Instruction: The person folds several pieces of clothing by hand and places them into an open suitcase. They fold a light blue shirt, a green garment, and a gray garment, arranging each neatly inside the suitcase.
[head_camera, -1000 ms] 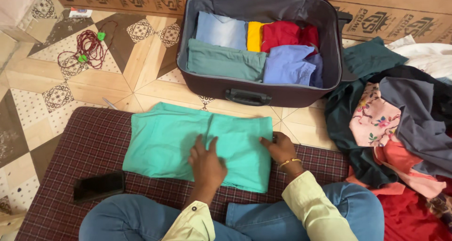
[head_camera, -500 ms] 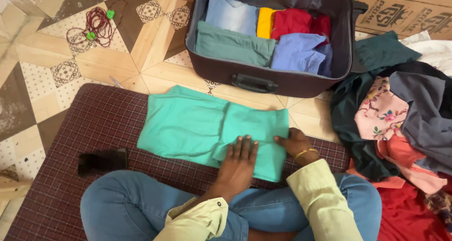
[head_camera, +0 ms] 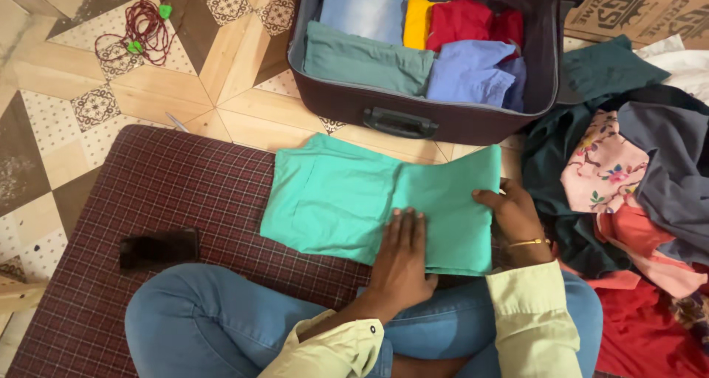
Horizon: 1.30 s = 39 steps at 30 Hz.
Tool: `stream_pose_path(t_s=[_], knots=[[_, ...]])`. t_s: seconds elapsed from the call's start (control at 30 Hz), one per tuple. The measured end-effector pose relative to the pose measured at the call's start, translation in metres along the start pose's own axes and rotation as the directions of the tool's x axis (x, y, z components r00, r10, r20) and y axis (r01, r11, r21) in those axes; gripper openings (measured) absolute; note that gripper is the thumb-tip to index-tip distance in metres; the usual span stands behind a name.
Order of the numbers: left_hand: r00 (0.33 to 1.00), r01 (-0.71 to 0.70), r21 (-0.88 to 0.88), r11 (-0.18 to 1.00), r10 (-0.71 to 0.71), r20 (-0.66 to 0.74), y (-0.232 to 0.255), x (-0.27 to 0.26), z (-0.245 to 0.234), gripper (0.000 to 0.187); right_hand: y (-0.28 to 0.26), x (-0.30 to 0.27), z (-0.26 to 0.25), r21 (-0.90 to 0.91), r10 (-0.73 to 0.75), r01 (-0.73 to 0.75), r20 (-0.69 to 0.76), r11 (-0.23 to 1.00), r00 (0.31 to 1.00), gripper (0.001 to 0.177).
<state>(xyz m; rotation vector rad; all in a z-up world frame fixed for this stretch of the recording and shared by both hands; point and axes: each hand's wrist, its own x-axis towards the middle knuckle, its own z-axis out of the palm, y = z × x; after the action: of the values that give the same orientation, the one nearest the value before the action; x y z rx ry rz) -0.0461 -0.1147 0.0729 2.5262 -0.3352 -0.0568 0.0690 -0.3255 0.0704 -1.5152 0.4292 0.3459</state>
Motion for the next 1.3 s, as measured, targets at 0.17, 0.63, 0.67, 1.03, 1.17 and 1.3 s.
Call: stream_pose_path(t_s=[0.17,0.63,0.67,1.03,1.17,1.3], knots=[[0.996,0.084,-0.169,0.982,-0.075,0.055,-0.016,-0.004,0.015,0.097,-0.003,-0.004,0.014,0.244,-0.05,0.04,0.035,0.969,0.998,0.037],[0.822,-0.009,-0.879,0.476,-0.497,-0.277,0.015,-0.033,0.007,0.047,-0.031,-0.04,0.114,0.096,-0.152,0.157,-0.059,0.983,0.987,0.042],[0.795,-0.085,-0.876,0.475,-0.498,-0.348,0.01,-0.035,0.011,0.045,-0.031,-0.041,0.125,0.075,-0.163,0.165,-0.022,0.984,0.986,0.045],[0.359,-0.178,-0.982,-0.059,-0.933,-0.009,-0.052,-0.031,0.022,0.043,-0.016,-0.024,0.237,-0.016,-0.072,0.075,0.141,0.997,0.987,0.054],[0.235,-0.236,-0.966,-0.104,-0.971,0.047,-0.065,-0.031,0.022,0.047,0.001,-0.024,0.266,-0.085,-0.043,0.057,0.155,0.995,0.987,0.056],[0.092,-0.144,-0.968,-0.207,-0.976,0.195,-0.068,-0.031,0.02,0.048,0.017,-0.026,0.281,-0.1,-0.041,0.074,0.295,0.992,0.955,0.057]])
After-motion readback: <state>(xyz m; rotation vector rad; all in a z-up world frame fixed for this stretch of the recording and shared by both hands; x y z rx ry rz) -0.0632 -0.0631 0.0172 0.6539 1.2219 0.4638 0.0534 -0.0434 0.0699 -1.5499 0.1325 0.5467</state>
